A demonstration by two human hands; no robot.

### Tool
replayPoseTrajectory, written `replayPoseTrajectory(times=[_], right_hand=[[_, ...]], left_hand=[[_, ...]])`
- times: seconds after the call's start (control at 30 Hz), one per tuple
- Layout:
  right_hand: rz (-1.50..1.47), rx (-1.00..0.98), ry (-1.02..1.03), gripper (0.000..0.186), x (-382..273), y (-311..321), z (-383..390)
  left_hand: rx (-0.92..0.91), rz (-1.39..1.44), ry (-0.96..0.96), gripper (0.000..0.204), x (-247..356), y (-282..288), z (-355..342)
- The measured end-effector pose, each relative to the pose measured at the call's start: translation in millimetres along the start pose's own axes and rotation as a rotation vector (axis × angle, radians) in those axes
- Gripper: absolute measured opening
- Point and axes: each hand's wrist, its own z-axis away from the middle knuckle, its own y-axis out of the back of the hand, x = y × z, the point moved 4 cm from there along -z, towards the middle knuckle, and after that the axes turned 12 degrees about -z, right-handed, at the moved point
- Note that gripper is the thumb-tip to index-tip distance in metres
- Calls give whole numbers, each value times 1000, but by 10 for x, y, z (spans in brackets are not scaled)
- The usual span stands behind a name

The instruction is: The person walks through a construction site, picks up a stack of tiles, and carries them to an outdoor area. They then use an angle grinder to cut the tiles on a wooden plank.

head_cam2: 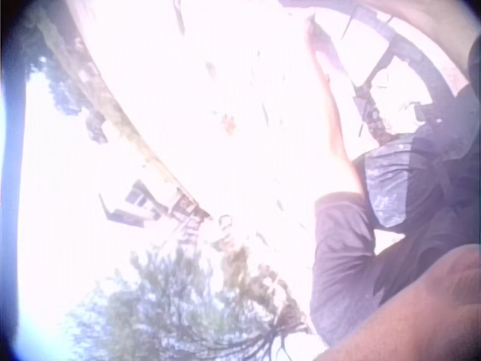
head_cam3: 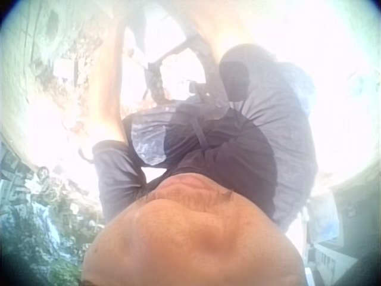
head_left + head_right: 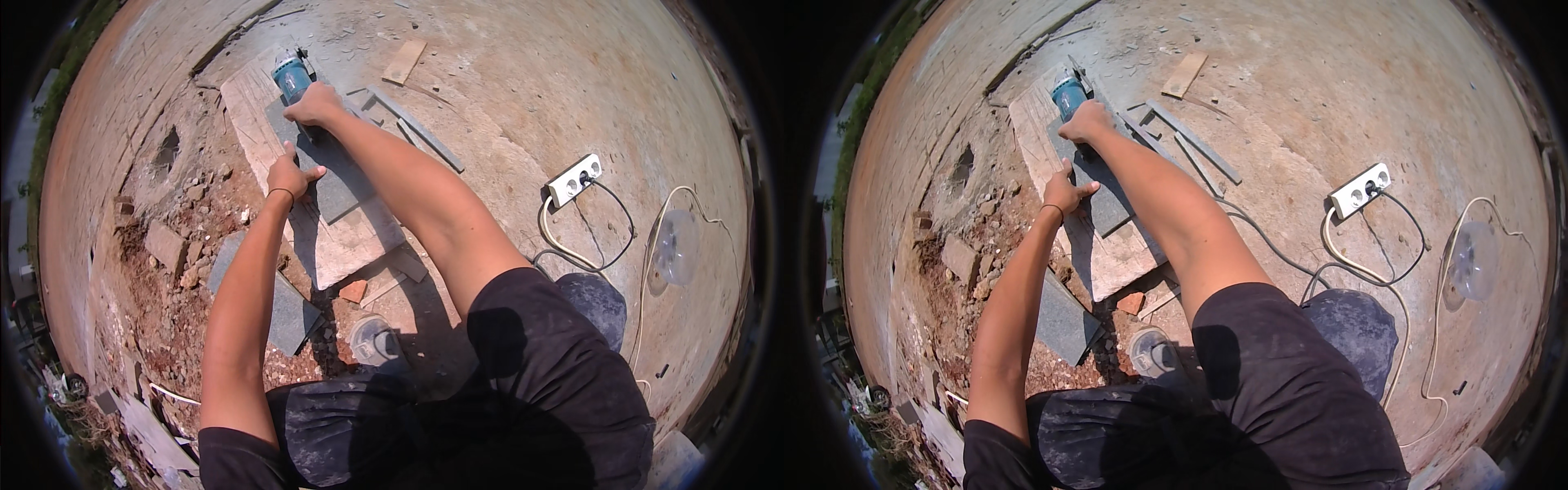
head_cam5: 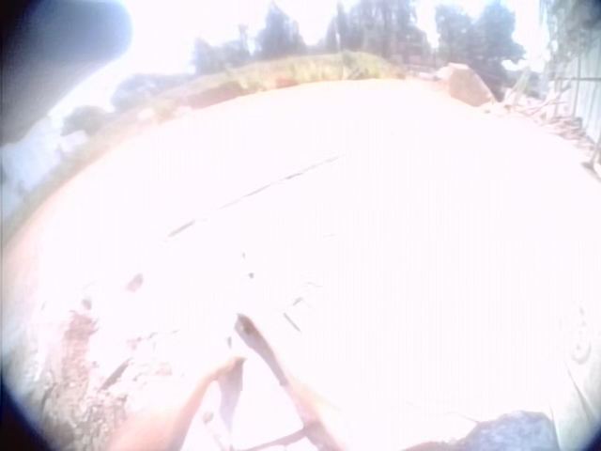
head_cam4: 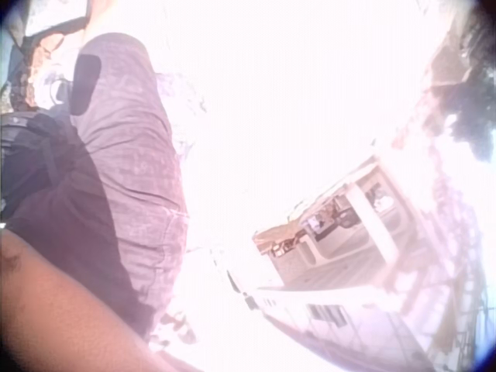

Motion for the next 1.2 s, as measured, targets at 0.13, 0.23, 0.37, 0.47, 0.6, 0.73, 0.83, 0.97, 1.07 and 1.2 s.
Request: replayPoseTrajectory(times=[0.13,0.23,0.37,0.47,0.6,0.73,0.83,0.97,1.07,1.2], right_hand=[[10,-7,9,72,11,-11,9],[11,-18,6,72,-7,-11,23],[14,-33,7,70,-14,31,25],[-22,-131,-47,83,-40,30,75],[-28,-149,-43,81,-56,62,132],[-30,-144,-53,81,-42,49,133],[-4,-49,-27,73,16,65,76],[3,-19,9,70,4,21,98],[7,-27,26,69,16,21,99],[-1,-22,24,67,20,44,138]], left_hand=[[-18,29,28,103,20,22,44],[-21,31,39,102,9,30,50],[-9,32,35,101,25,19,31],[5,23,30,101,1,22,34],[-20,63,56,102,13,41,66],[-29,91,70,101,56,84,120],[-39,98,65,100,133,109,124],[-45,76,70,100,84,121,132],[-58,80,73,100,99,131,141],[-70,77,83,100,112,137,145]])
